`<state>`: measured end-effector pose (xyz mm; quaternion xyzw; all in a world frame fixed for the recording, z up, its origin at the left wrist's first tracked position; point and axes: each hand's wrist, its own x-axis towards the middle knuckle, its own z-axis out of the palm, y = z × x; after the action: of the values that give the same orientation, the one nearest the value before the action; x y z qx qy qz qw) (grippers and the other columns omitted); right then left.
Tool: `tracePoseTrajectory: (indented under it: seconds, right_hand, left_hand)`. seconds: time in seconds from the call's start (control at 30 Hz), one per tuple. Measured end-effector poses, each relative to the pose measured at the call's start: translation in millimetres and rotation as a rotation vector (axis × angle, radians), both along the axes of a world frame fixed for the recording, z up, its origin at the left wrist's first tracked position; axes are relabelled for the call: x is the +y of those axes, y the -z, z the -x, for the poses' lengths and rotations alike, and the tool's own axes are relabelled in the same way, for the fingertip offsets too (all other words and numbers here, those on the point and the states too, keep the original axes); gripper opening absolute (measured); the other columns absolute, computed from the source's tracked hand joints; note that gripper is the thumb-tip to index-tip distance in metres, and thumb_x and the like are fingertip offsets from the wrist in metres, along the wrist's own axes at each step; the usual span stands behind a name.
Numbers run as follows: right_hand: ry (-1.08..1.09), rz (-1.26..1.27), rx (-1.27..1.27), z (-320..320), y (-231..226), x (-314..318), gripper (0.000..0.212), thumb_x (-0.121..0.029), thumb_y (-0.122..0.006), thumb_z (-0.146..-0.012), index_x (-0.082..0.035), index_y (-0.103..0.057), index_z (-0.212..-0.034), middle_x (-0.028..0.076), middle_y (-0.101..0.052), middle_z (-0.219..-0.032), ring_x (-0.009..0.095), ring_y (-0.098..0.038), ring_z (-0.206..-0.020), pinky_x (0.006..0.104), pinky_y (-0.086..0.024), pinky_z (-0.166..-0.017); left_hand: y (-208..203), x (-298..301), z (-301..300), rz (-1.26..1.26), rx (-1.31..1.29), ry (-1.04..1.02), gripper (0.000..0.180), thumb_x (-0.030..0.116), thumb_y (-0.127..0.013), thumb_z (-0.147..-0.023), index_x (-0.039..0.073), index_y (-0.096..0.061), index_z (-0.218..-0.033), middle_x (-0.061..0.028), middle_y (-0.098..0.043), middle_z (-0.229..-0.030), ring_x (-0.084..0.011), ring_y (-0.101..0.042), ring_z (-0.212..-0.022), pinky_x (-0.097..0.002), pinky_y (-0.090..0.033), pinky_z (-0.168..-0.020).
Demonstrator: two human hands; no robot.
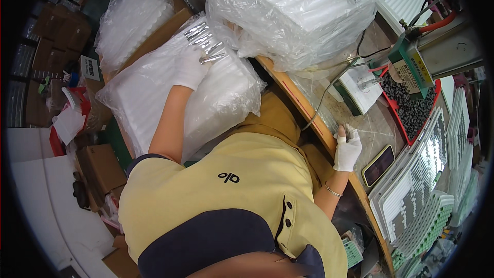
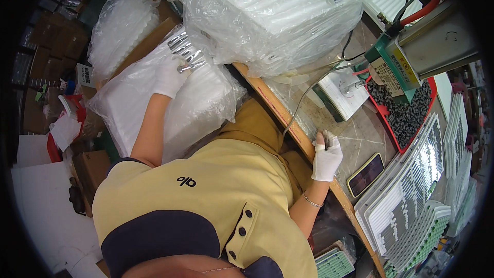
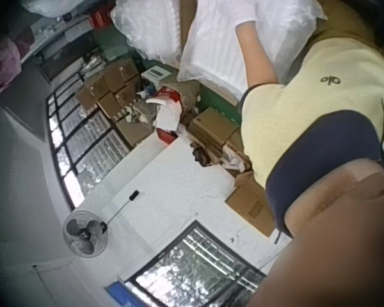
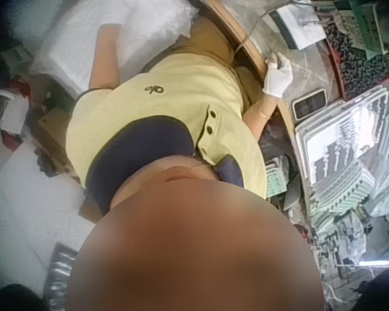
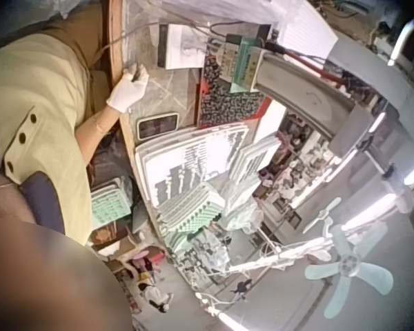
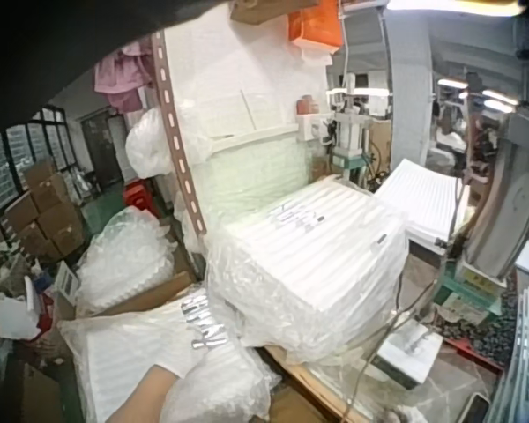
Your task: Assemble small metal and plastic electronic components at a workstation.
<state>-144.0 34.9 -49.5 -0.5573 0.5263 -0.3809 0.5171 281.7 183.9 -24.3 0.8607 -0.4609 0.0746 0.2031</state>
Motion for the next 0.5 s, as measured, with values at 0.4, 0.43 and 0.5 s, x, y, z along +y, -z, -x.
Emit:
tracePoseTrajectory:
  seconds: [0.4,0.43,0.5]
  right_hand:
    - [-0.002,-0.02,0.037,-1,-2,2,0.018,-0.006,-0.065,-0.086,0.004,-0.063,-0.101,0.005,-0.065,-0.09,0.009,-0.056,-0.073,0.0219,-0.047,-0.066]
    - [0.007,-0.02,0.03,-1,-1,2,0.018,-0.006,-0.065,-0.086,0.004,-0.063,-0.101,0.006,-0.065,-0.09,0.009,-0.056,-0.073,0.0218,-0.047,-0.066]
    - [0.015,-0.022,0.026,-2,-2,2,0.018,-0.006,-0.065,-0.086,0.004,-0.063,-0.101,0.006,-0.065,-0.09,0.009,-0.056,-0.072,0.0217,-0.047,-0.066]
  left_hand:
    - [63,-31,-26,0.684,0.334,-0.327,0.046,0.024,-0.044,-0.097,-0.006,-0.039,-0.132,-0.0241,-0.046,-0.131,-0.0342,-0.044,-0.122,-0.0377,-0.032,-0.104]
    - [59,-37,-24,0.728,0.386,-0.331,0.045,0.024,-0.041,-0.099,-0.006,-0.039,-0.132,-0.0232,-0.045,-0.132,-0.0321,-0.043,-0.124,-0.0361,-0.031,-0.105]
    - [53,-46,-16,0.806,0.47,-0.353,0.046,0.027,-0.035,-0.101,-0.005,-0.038,-0.133,-0.0187,-0.044,-0.135,-0.027,-0.041,-0.126,-0.0332,-0.029,-0.105]
